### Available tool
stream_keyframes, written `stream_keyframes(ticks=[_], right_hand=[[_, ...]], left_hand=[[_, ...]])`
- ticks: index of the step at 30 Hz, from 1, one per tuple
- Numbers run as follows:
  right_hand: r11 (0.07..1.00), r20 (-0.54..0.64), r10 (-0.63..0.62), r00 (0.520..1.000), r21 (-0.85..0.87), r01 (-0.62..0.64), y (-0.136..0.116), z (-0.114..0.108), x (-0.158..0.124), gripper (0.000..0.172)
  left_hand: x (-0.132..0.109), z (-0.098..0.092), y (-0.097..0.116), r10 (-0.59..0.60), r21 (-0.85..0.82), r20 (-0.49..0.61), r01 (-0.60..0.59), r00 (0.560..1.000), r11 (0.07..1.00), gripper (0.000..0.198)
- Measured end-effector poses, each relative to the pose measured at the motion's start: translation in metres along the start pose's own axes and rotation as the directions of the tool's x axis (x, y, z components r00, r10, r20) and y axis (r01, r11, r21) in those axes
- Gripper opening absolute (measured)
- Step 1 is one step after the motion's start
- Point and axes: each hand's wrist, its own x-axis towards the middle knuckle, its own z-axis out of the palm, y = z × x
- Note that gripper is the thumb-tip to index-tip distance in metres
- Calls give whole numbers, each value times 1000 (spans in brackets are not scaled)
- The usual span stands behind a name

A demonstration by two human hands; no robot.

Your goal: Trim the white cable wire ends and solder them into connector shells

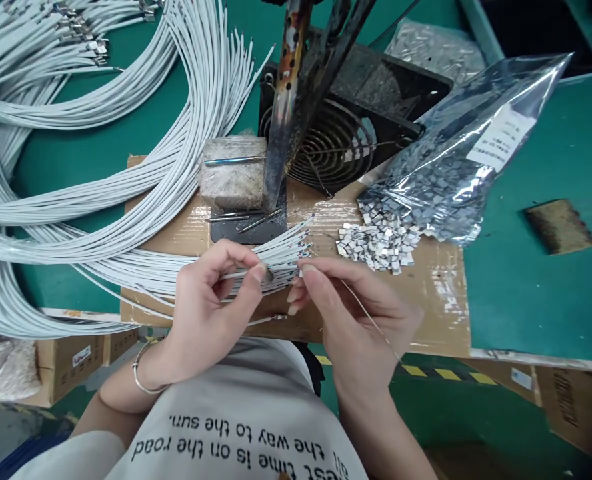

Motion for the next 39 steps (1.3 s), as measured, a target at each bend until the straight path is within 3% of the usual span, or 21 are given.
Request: stream_keyframes(ticks=[7,12,17,24,39], right_hand=[[945,90,-220,971,-226,235,3,7,-2,25],[891,58,-294,954,-346,295,7,5,1,30],[965,3,-137,991,-226,135,8,2,4,19],[997,98,69,993,17,-71,5,2,11,20],[993,119,115,986,21,-118,0,2,9,21]], left_hand=[[3,1,3,-21,-55,39,23,999,998,8],[3,1,2,-50,-44,5,51,999,998,10],[3,0,2,-34,-9,1,34,999,999,9],[2,0,2,11,-8,-4,-11,1000,1000,9],[3,2,4,69,26,-16,-68,997,997,11]])
